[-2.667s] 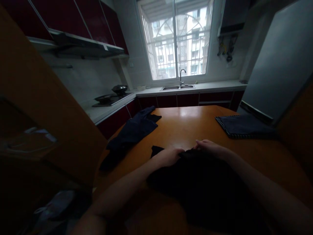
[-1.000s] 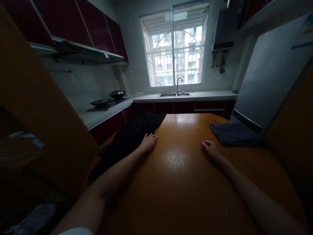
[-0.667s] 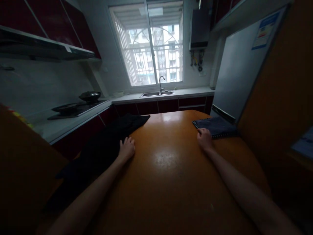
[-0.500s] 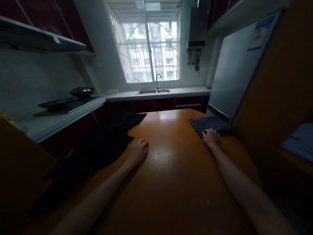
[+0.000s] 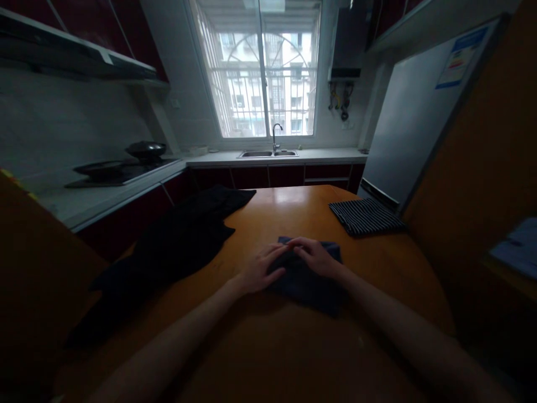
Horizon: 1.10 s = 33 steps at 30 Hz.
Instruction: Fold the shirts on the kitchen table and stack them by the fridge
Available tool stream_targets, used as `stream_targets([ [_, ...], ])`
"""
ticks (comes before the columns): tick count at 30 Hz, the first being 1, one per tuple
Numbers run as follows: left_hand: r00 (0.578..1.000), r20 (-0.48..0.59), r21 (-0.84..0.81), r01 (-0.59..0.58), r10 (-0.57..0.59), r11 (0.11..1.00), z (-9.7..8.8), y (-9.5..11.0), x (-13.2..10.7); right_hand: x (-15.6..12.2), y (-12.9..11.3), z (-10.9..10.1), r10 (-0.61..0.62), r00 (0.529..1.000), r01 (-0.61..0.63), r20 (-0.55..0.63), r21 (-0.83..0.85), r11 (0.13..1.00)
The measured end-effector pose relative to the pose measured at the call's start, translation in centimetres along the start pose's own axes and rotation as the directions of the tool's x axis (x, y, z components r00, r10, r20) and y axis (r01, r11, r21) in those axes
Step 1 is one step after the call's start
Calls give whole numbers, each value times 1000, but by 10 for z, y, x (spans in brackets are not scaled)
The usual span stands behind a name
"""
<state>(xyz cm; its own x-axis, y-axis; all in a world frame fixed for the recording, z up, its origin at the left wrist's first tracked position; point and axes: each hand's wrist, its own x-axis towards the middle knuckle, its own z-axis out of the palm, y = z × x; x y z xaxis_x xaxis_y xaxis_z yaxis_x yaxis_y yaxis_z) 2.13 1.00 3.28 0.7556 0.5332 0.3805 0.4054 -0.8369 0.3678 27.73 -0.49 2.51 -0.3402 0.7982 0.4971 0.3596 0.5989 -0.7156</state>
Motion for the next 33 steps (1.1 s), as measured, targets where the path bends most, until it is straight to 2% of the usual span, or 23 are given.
stream_targets([
  [3, 960, 247, -2, -136, 132, 991, 0, 22, 1, -5, 12, 1, 16, 995, -29, -98, -127, 992],
  [5, 923, 343, -6, -181, 172, 983, -3, 31, 0, -8, 28, -6, 50, 989, -81, -137, -232, 969],
  [9, 876, 388, -99, -270, 287, 958, -4, 50, -6, -9, 46, -14, 157, 975, -201, -156, -325, 924],
  [12, 875, 360, -211, -263, 325, 941, 4, 57, -6, -5, 48, -13, 243, 956, -285, -167, -307, 908],
  [13, 892, 340, -254, -217, 297, 943, 7, 55, -5, -3, 50, -14, 289, 941, -327, -178, -248, 912],
  [14, 927, 297, -293, -141, 230, 946, 10, 49, -2, -1, 52, -15, 340, 921, -371, -189, -166, 914],
  [15, 969, 221, -331, -34, 112, 943, 12, 40, 1, 1, 55, -17, 386, 902, -406, -195, -76, 911],
  [16, 992, 114, -377, 94, -55, 921, 13, 27, 4, 2, 58, -18, 423, 886, -429, -190, 7, 903],
  [17, 967, -17, -435, 221, -254, 873, 12, 11, 7, 3, 59, -20, 445, 877, -440, -179, 70, 895],
  [18, 879, -148, -502, 327, -453, 800, 9, -7, 9, 3, 60, -22, 451, 877, -440, -166, 101, 892],
  [19, 757, -249, -570, 391, -605, 723, 4, -26, 10, 2, 60, -23, 440, 885, -430, -152, 94, 898],
  [20, 632, -329, -614, 421, -702, 667, -3, -44, 9, 1, 58, -23, 413, 901, -410, -132, 52, 911],
  [22, 421, -469, -617, 473, -777, 629, -19, -77, 4, -2, 51, -22, 330, 941, -337, -80, -110, 935],
  [23, 348, -524, -590, 511, -778, 626, -27, -89, 1, -4, 47, -21, 285, 957, -288, -45, -210, 934],
  [24, 299, -580, -544, 550, -757, 634, -33, -98, -3, -5, 42, -19, 245, 969, -236, -8, -303, 923],
  [25, 280, -639, -480, 584, -717, 655, -38, -103, -7, -6, 37, -18, 212, 977, -187, 26, -378, 907],
  [26, 295, -689, -400, 607, -662, 687, -41, -106, -9, -7, 33, -16, 185, 982, -145, 50, -436, 888],
  [27, 331, -731, -310, 618, -597, 722, -43, -105, -10, -8, 28, -15, 159, 985, -108, 65, -483, 869],
  [28, 385, -755, -219, 616, -531, 757, -42, -103, -9, -8, 23, -13, 132, 988, -75, 73, -524, 849],
  [30, 517, -737, -69, 582, -435, 810, -39, -94, -5, -9, 10, -9, 74, 994, -14, 80, -584, 812],
  [31, 593, -693, -22, 550, -409, 835, -37, -89, -3, -10, 3, -7, 47, 994, 20, 96, -599, 801],
  [33, 773, -537, 47, 426, -336, 904, -33, -80, -1, -13, -13, -1, 6, 983, 106, 184, -589, 801],
])
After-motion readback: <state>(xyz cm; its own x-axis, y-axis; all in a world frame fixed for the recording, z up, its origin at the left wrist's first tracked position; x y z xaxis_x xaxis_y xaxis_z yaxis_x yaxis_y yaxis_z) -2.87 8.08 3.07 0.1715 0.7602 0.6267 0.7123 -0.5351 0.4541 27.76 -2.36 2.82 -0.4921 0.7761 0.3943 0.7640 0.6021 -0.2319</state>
